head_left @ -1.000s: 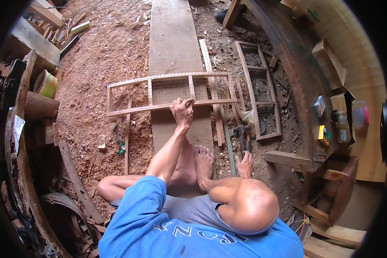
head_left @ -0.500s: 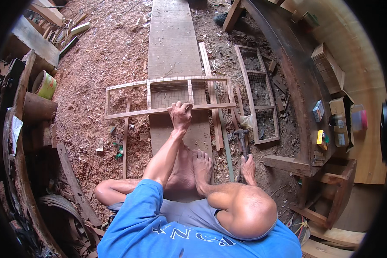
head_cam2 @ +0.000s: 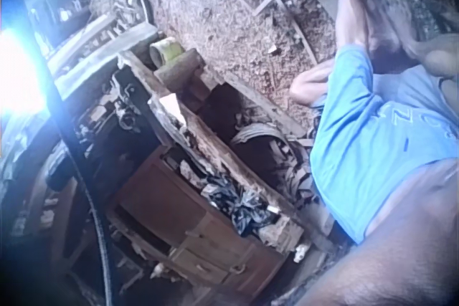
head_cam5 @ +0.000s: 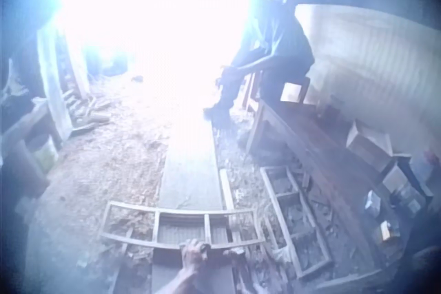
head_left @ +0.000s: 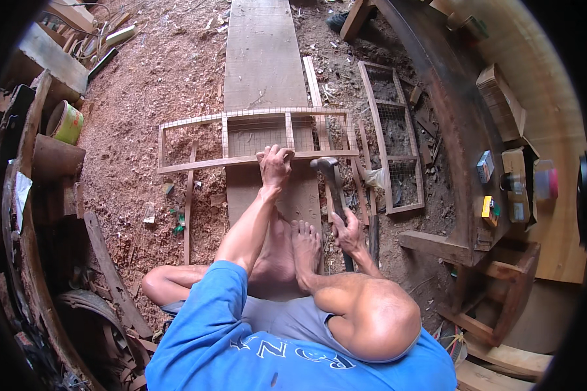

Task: The person sits on the floor and assembles a rectangular wooden frame with wire mesh. They use a hammer to drive nails into the frame, repeatedly adjusting the pieces and checking alignment. The person flips the frame over to work on different sides and continues nailing until the frame appears complete.

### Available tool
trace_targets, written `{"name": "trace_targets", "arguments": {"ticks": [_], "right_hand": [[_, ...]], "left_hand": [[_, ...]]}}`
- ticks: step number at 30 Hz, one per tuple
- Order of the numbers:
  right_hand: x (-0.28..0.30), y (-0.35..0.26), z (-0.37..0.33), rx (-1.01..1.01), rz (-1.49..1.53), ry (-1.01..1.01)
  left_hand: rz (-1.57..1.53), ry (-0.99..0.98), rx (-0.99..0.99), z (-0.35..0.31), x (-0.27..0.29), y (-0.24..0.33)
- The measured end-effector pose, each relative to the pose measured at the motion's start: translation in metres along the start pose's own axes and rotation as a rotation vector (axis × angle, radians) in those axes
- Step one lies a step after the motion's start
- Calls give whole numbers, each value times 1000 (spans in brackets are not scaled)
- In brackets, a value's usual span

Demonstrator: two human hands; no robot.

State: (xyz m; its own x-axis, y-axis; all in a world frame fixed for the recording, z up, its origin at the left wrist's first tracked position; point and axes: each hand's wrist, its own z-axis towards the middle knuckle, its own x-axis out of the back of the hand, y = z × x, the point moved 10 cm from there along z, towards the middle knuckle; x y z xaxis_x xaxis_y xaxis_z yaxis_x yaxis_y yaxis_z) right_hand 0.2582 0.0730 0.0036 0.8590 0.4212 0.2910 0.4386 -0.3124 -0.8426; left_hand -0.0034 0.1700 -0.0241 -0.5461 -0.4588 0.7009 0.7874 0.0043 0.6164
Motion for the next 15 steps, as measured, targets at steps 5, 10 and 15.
{"name": "trace_targets", "arguments": {"ticks": [5,10,15], "right_hand": [[-8,-39,8,236,-122,192],[-11,-48,-8,344,-181,271],[-20,-60,-23,56,-185,110]], "left_hand": [[94,175,-154,18,14,13],[53,-19,-23,10,1,3],[29,18,-38,9,3,5]]}}
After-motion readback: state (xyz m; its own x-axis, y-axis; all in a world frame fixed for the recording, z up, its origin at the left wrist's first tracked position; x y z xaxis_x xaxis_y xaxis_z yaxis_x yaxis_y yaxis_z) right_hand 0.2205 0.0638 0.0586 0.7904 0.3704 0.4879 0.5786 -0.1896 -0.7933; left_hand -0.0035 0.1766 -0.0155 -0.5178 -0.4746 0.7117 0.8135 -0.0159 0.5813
